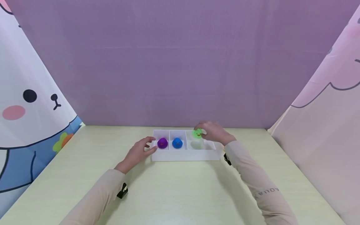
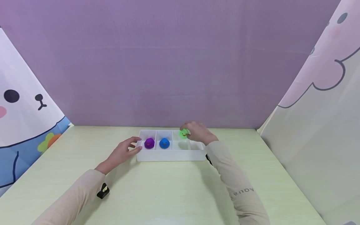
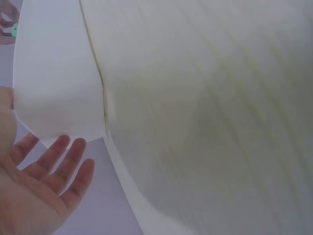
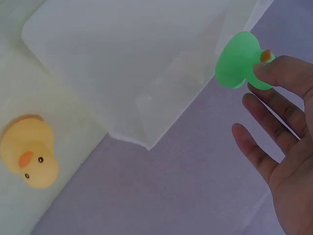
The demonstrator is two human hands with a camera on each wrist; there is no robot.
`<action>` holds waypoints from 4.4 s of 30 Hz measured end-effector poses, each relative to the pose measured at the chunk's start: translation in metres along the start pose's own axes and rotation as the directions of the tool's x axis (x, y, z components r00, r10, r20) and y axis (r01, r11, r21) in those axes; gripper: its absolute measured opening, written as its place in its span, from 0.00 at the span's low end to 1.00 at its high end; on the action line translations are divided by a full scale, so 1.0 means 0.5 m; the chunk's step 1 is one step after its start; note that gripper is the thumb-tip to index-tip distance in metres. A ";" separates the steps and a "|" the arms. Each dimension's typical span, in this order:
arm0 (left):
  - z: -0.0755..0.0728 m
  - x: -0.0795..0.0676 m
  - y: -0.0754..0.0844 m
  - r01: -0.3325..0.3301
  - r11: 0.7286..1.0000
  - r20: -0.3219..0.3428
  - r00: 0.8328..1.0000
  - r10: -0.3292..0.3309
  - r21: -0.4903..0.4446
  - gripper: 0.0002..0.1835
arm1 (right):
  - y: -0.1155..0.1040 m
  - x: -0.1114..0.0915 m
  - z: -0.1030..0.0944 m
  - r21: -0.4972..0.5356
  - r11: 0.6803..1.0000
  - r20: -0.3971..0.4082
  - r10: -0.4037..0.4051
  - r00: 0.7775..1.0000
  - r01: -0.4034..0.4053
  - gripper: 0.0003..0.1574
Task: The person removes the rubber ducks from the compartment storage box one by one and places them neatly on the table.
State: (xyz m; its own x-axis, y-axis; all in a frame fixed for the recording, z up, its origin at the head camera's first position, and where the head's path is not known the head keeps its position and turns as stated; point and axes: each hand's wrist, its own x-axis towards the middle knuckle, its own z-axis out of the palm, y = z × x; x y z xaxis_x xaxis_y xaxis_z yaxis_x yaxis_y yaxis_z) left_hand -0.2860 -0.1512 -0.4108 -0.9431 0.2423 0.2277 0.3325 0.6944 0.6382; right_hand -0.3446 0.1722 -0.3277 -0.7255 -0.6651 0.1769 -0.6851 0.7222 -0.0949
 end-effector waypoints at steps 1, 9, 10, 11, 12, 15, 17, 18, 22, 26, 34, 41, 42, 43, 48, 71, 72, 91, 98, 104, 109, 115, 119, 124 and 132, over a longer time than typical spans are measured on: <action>0.000 0.000 0.000 -0.001 1.000 0.001 1.000 0.001 0.002 0.25 | 0.000 -0.002 -0.003 -0.002 1.000 -0.005 -0.002 1.000 0.002 0.20; 0.000 0.001 -0.001 -0.002 1.000 -0.003 1.000 0.002 0.003 0.25 | 0.012 -0.021 -0.021 -0.019 1.000 -0.002 0.024 1.000 -0.024 0.20; 0.000 0.001 -0.002 -0.003 1.000 -0.004 1.000 0.003 0.005 0.25 | 0.015 -0.023 -0.022 -0.017 0.999 -0.002 0.027 1.000 -0.027 0.20; 0.001 0.001 -0.002 -0.005 1.000 -0.005 1.000 0.005 0.005 0.25 | 0.017 -0.027 -0.022 -0.015 0.999 -0.002 0.031 1.000 -0.031 0.20; 0.001 0.001 -0.002 -0.007 1.000 -0.007 1.000 0.007 0.005 0.25 | 0.020 -0.030 -0.023 -0.014 0.999 -0.004 0.032 0.999 -0.032 0.20; 0.001 0.000 -0.002 -0.018 1.000 -0.015 1.000 0.018 0.003 0.25 | 0.030 -0.041 -0.025 -0.018 0.999 -0.009 0.038 0.999 -0.038 0.21; 0.001 0.000 -0.001 -0.023 1.000 -0.020 1.000 0.023 0.001 0.25 | 0.037 -0.049 -0.026 -0.023 0.999 -0.010 0.045 0.999 -0.045 0.21; 0.001 0.000 -0.001 -0.025 1.000 -0.021 0.999 0.025 0.000 0.25 | 0.040 -0.053 -0.027 -0.021 0.998 -0.010 0.051 0.999 -0.051 0.21; 0.002 0.000 0.000 -0.022 1.000 -0.020 1.000 0.022 -0.003 0.25 | 0.054 -0.068 -0.028 -0.013 0.997 -0.003 0.081 0.997 -0.081 0.21; 0.001 -0.001 0.001 -0.017 1.000 -0.018 1.000 0.017 -0.001 0.25 | 0.070 -0.084 -0.029 -0.007 0.995 -0.004 0.099 0.995 -0.099 0.21; 0.002 0.001 0.001 -0.010 1.000 -0.014 1.000 0.010 -0.004 0.25 | 0.093 -0.115 -0.041 -0.005 0.991 -0.012 0.134 0.991 -0.134 0.22; 0.003 0.002 -0.001 -0.003 1.000 -0.009 1.000 0.003 -0.002 0.25 | 0.131 -0.144 -0.043 -0.018 0.991 -0.045 0.133 0.990 -0.134 0.21; 0.003 0.002 -0.002 -0.002 1.000 -0.009 1.000 0.002 -0.002 0.25 | 0.136 -0.149 -0.043 -0.020 0.990 -0.052 0.136 0.989 -0.137 0.21; 0.003 0.002 -0.002 -0.003 1.000 -0.009 1.000 0.003 -0.001 0.25 | 0.141 -0.155 -0.043 -0.020 0.990 -0.061 0.136 0.989 -0.137 0.21; 0.004 0.003 -0.003 -0.011 1.000 -0.013 1.000 0.011 0.000 0.25 | 0.165 -0.182 -0.040 -0.029 0.994 -0.103 0.105 0.989 -0.108 0.19; 0.003 0.002 0.002 -0.019 1.000 -0.012 1.000 0.019 -0.010 0.25 | 0.216 -0.259 0.017 0.004 0.970 -0.018 0.241 0.970 -0.241 0.20; 0.003 0.002 0.002 -0.018 1.000 -0.012 1.000 0.018 -0.010 0.25 | 0.218 -0.260 0.020 0.005 0.969 -0.016 0.246 0.969 -0.246 0.20; 0.003 0.001 0.002 -0.012 1.000 -0.008 1.000 0.012 -0.012 0.26 | 0.229 -0.278 0.056 0.049 0.960 -0.003 0.276 0.961 -0.276 0.21; 0.003 0.000 0.002 -0.011 1.000 -0.007 1.000 0.011 -0.011 0.26 | 0.231 -0.281 0.054 0.056 0.964 -0.007 0.261 0.965 -0.261 0.21; 0.003 0.000 0.004 -0.012 1.000 -0.006 1.000 0.012 -0.014 0.26 | 0.234 -0.282 0.055 0.062 0.966 -0.010 0.251 0.968 -0.250 0.21; 0.003 0.000 0.005 -0.012 1.000 -0.005 1.000 0.012 -0.013 0.25 | 0.234 -0.284 0.055 0.060 0.968 -0.011 0.244 0.970 -0.243 0.21; 0.000 -0.001 0.006 -0.012 1.000 0.002 1.000 0.012 -0.020 0.26 | 0.230 -0.284 0.047 0.058 0.968 -0.005 0.245 0.969 -0.245 0.22; 0.000 -0.001 0.006 -0.012 1.000 0.001 1.000 0.013 -0.020 0.26 | 0.229 -0.280 0.041 0.065 0.967 0.001 0.246 0.969 -0.246 0.22; 0.000 -0.002 0.006 -0.015 1.000 -0.001 1.000 0.015 -0.021 0.26 | 0.223 -0.270 0.033 0.059 0.970 -0.010 0.238 0.971 -0.237 0.21; 0.000 -0.001 0.006 -0.015 1.000 -0.002 1.000 0.015 -0.023 0.26 | 0.201 -0.247 0.021 0.070 0.972 -0.013 0.227 0.974 -0.225 0.22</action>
State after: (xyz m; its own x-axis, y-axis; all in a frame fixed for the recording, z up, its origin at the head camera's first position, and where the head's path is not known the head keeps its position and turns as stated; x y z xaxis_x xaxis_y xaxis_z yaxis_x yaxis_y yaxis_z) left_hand -0.2843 -0.1491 -0.4091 -0.9382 0.2513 0.2381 0.3462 0.6753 0.6513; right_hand -0.3246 0.3251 -0.3693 -0.8612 -0.4815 0.1630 -0.5068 0.8385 -0.2003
